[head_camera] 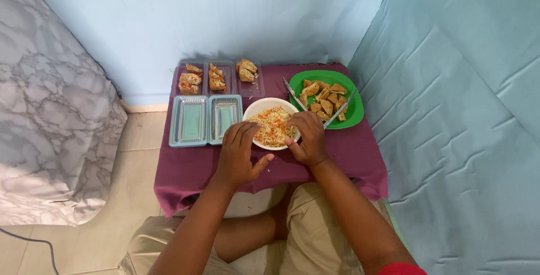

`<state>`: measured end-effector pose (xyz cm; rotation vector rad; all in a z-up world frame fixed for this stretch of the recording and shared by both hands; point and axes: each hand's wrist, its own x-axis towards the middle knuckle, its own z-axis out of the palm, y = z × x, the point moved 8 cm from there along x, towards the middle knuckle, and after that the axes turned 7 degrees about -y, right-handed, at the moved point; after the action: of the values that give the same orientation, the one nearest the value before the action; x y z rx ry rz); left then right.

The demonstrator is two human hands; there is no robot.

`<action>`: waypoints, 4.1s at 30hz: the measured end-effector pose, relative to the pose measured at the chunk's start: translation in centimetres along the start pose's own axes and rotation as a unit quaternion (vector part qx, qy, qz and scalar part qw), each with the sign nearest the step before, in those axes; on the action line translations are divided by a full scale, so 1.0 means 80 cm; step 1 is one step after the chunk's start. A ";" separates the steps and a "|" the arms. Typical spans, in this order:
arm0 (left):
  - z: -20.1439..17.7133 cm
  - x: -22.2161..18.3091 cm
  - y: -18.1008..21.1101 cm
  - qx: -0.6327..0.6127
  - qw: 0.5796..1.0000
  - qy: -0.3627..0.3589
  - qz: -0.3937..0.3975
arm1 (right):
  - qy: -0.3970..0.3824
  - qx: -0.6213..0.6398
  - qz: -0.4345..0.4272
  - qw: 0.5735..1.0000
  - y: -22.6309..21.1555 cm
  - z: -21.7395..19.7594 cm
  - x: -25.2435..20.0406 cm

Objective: Filling fried pastry shells with a mixture and sealing the edges using a hair straightener.

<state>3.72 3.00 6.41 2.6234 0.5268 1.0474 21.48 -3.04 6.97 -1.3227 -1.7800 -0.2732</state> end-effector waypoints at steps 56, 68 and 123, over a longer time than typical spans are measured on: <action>-0.002 -0.001 0.005 -0.008 1.000 -0.001 0.023 | -0.036 0.020 0.003 0.999 -0.013 0.001 0.005; 0.015 -0.007 -0.010 -0.014 0.999 -0.028 -0.009 | -0.066 -0.002 -0.009 0.998 0.005 0.020 -0.007; -0.005 -0.005 -0.008 -0.021 0.999 0.033 -0.023 | 0.017 -0.296 0.115 0.948 -0.025 -0.107 0.009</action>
<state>3.02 3.49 6.22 2.5358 0.5700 1.1214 24.14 -8.75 13.18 -1.9134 -1.5457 -0.7353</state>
